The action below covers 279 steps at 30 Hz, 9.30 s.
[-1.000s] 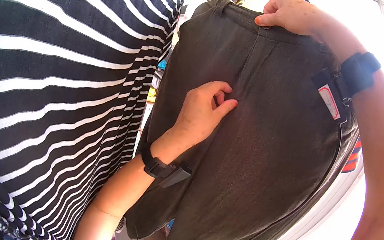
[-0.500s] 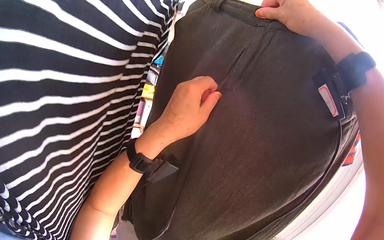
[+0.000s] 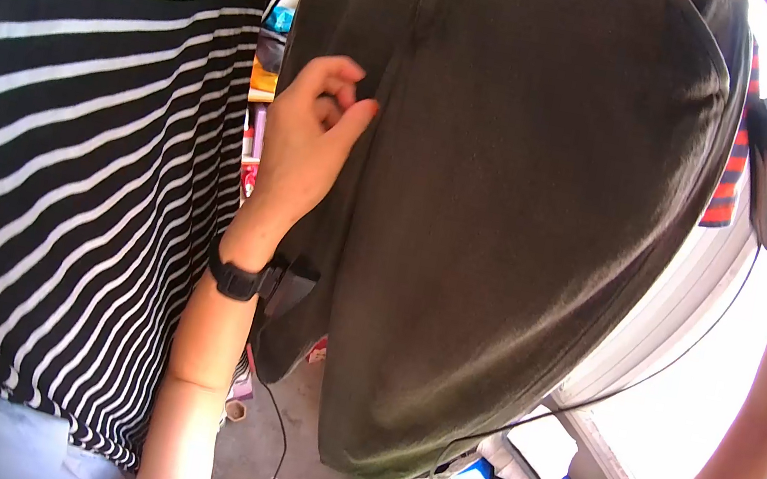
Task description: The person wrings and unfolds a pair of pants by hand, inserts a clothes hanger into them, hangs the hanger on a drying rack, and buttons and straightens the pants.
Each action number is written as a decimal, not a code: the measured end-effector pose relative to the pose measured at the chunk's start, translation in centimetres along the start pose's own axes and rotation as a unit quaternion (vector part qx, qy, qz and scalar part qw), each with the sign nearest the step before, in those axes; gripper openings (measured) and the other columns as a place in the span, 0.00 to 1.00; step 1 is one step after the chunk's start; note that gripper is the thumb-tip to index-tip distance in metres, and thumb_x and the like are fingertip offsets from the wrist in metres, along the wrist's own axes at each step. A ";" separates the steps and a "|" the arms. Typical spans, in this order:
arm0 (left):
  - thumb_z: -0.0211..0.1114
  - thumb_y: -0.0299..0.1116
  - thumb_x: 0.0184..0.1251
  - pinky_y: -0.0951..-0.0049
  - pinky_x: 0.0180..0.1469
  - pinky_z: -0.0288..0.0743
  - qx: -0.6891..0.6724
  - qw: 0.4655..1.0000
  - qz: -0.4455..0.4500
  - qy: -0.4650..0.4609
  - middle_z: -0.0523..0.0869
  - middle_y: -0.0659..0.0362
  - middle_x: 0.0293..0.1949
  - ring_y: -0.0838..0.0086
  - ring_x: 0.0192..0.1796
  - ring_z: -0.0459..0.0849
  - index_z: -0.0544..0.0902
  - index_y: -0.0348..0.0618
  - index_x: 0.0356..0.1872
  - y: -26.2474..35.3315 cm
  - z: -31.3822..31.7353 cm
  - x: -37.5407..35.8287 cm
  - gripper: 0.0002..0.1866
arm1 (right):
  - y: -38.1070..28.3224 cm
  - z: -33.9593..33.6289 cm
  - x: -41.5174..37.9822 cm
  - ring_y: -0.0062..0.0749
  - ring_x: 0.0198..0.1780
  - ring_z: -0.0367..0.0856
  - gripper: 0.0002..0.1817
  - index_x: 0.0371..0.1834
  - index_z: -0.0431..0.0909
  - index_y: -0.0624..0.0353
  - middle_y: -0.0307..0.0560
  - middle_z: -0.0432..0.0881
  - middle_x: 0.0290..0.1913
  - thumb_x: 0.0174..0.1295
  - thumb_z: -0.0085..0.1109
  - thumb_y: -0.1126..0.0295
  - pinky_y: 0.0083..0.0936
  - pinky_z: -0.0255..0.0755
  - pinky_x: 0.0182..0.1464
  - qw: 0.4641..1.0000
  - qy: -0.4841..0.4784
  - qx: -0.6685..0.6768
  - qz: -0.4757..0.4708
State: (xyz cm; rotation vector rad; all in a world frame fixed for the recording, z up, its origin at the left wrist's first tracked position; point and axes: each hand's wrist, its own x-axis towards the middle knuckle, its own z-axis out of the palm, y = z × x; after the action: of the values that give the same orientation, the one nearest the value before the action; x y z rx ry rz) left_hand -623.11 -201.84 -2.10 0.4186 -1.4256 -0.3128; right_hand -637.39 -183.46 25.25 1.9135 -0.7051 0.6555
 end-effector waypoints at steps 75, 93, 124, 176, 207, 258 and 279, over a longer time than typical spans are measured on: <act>0.58 0.33 0.78 0.78 0.33 0.60 0.512 0.817 -0.160 0.210 0.69 0.70 0.27 0.84 0.32 0.63 0.72 0.36 0.32 15.4 -9.4 -34.6 0.13 | -28.2 30.4 -35.1 0.09 0.35 0.73 0.07 0.32 0.81 0.51 0.27 0.81 0.33 0.66 0.69 0.67 0.12 0.66 0.38 0.255 -0.035 0.885 0.388; 0.76 0.29 0.61 0.74 0.44 0.78 0.461 0.828 -0.303 0.105 0.91 0.59 0.35 0.78 0.38 0.85 0.86 0.33 0.38 16.0 -10.1 -43.6 0.10 | -34.2 34.7 -50.7 0.15 0.42 0.79 0.13 0.44 0.85 0.59 0.32 0.85 0.40 0.56 0.77 0.75 0.18 0.74 0.50 0.175 -0.174 0.889 0.386; 0.73 0.33 0.58 0.61 0.49 0.79 0.425 0.646 -0.634 -0.010 0.89 0.43 0.40 0.52 0.46 0.88 0.84 0.32 0.44 9.5 -6.8 -59.7 0.17 | -46.6 35.1 -71.4 0.26 0.44 0.84 0.14 0.46 0.80 0.63 0.42 0.87 0.43 0.57 0.69 0.84 0.27 0.78 0.47 0.219 -0.359 0.783 0.459; 0.62 0.17 0.69 0.72 0.35 0.87 0.303 0.725 -0.550 0.284 0.86 0.54 0.33 0.67 0.34 0.90 0.73 0.38 0.27 9.0 -15.1 -70.2 0.11 | -51.3 35.5 -72.7 0.41 0.47 0.88 0.19 0.53 0.80 0.67 0.51 0.87 0.46 0.57 0.66 0.84 0.35 0.84 0.43 0.121 -0.448 0.743 0.482; 0.81 0.39 0.51 0.52 0.77 0.54 0.404 0.780 -0.474 0.058 0.60 0.38 0.71 0.47 0.75 0.58 0.56 0.39 0.74 -20.2 0.9 -55.1 0.53 | -19.9 67.9 -46.9 0.26 0.47 0.80 0.19 0.53 0.82 0.66 0.41 0.87 0.46 0.57 0.57 0.77 0.25 0.73 0.54 0.496 -0.283 0.768 0.290; 0.65 0.22 0.67 0.70 0.29 0.75 0.336 0.780 -0.528 0.002 0.80 0.63 0.17 0.79 0.25 0.82 0.77 0.38 0.19 -19.3 3.2 -54.1 0.15 | -26.7 48.3 -64.4 0.23 0.21 0.77 0.05 0.31 0.80 0.59 0.39 0.81 0.23 0.63 0.66 0.75 0.24 0.74 0.24 0.373 -0.243 0.689 0.572; 0.68 0.25 0.66 0.63 0.48 0.84 0.312 0.638 -0.702 -0.052 0.89 0.48 0.44 0.63 0.45 0.91 0.82 0.30 0.42 -19.3 -0.7 -54.1 0.09 | -26.0 58.4 -71.9 0.35 0.55 0.84 0.18 0.55 0.77 0.61 0.44 0.84 0.50 0.62 0.64 0.80 0.29 0.79 0.58 0.329 -0.381 0.713 0.489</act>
State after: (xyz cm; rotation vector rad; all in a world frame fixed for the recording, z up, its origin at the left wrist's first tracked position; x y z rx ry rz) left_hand -628.39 -194.54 -58.80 2.1393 -0.9726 -1.1002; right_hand -660.04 -212.65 -63.61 3.3189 -2.7788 1.3612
